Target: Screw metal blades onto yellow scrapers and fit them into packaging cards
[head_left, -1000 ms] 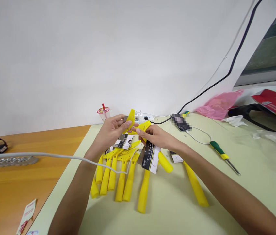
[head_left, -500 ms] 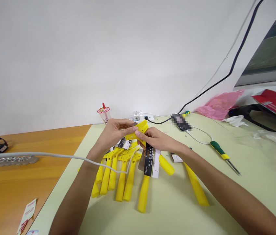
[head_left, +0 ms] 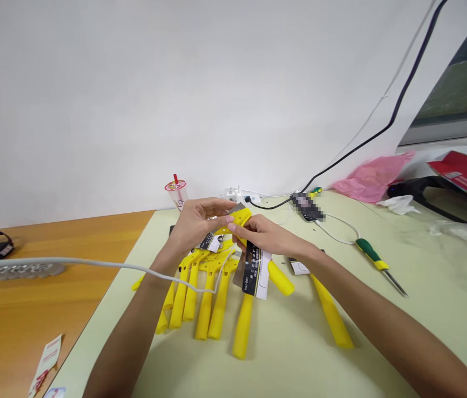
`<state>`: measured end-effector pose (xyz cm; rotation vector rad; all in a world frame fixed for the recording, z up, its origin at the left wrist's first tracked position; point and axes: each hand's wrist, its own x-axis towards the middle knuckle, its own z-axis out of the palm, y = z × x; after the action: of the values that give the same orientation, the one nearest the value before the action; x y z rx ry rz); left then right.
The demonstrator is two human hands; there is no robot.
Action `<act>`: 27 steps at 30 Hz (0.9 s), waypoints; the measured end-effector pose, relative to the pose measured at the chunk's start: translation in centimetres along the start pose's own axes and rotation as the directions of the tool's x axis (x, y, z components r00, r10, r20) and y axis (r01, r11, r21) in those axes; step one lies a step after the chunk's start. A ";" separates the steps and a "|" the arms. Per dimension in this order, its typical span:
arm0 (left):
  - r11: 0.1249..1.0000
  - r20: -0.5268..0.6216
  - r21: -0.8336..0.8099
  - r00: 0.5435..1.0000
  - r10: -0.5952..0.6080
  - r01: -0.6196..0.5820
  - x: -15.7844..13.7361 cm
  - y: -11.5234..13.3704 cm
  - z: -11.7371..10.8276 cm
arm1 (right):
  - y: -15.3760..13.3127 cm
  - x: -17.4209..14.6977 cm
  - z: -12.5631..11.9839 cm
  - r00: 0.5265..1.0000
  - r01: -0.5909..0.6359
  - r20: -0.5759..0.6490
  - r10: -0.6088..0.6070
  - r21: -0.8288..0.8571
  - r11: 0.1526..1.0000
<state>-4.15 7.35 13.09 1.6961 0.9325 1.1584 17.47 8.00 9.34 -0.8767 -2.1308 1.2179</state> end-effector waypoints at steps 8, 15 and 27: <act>1.000 0.036 -0.025 0.999 -0.003 0.004 0.5 -1.0 -0.3 | -0.3 0.0 0.0 0.999 -0.033 -0.014 0.032 -0.012 0.999; 0.999 0.022 -0.040 0.999 -0.027 0.028 0.5 -1.0 -0.4 | -0.4 0.0 0.0 0.999 -0.028 -0.030 0.028 0.002 1.000; 1.000 -0.035 0.003 0.999 -0.013 0.013 -0.2 0.2 0.2 | -0.5 0.0 -0.1 0.999 -0.005 -0.043 0.002 -0.072 0.997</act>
<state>-4.00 7.04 13.17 1.6745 0.9656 1.1815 17.41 7.88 9.79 -0.9303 -2.1513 1.1194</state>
